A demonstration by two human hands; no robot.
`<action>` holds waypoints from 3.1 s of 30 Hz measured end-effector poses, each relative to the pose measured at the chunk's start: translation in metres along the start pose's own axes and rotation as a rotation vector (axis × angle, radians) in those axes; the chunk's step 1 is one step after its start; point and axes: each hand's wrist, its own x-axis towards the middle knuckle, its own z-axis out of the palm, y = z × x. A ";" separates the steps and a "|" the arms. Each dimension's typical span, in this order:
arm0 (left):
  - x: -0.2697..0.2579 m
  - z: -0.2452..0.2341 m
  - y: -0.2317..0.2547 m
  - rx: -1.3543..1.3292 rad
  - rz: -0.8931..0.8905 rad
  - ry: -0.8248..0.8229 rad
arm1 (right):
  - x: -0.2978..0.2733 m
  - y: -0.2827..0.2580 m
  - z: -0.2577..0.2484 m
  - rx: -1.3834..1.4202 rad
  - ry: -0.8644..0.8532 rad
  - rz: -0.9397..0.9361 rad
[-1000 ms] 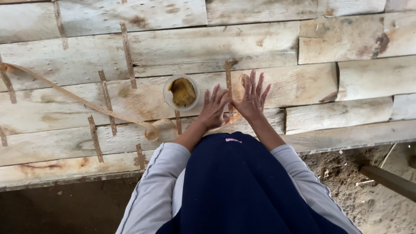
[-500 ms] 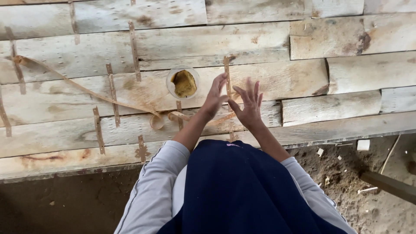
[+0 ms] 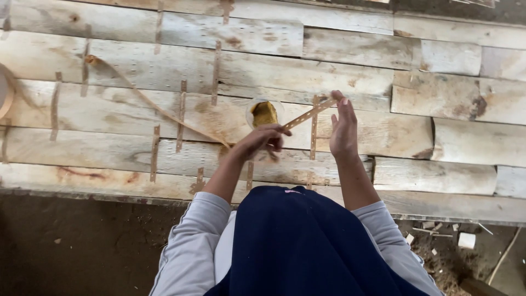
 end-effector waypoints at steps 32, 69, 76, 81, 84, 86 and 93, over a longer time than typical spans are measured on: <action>0.034 -0.116 -0.017 0.732 -0.247 0.429 | 0.014 0.167 0.083 -1.348 -0.590 -0.847; 0.041 -0.116 -0.007 0.275 -0.197 0.561 | 0.032 0.200 0.069 -1.515 -0.622 -0.687; -0.051 -0.093 0.079 0.056 0.216 0.611 | 0.038 0.196 0.072 -1.623 -0.731 -0.533; -0.094 -0.100 0.108 -0.151 0.514 0.677 | 0.039 0.192 0.070 -1.678 -0.813 -0.461; -0.141 -0.079 0.150 -0.043 0.664 0.646 | 0.040 0.181 0.080 -1.653 -0.848 -0.290; -0.131 -0.065 0.141 0.000 0.632 0.599 | 0.047 0.167 0.081 -1.424 -0.802 -0.229; -0.084 -0.004 0.081 0.082 0.340 0.370 | 0.026 -0.004 0.114 0.205 -0.722 0.502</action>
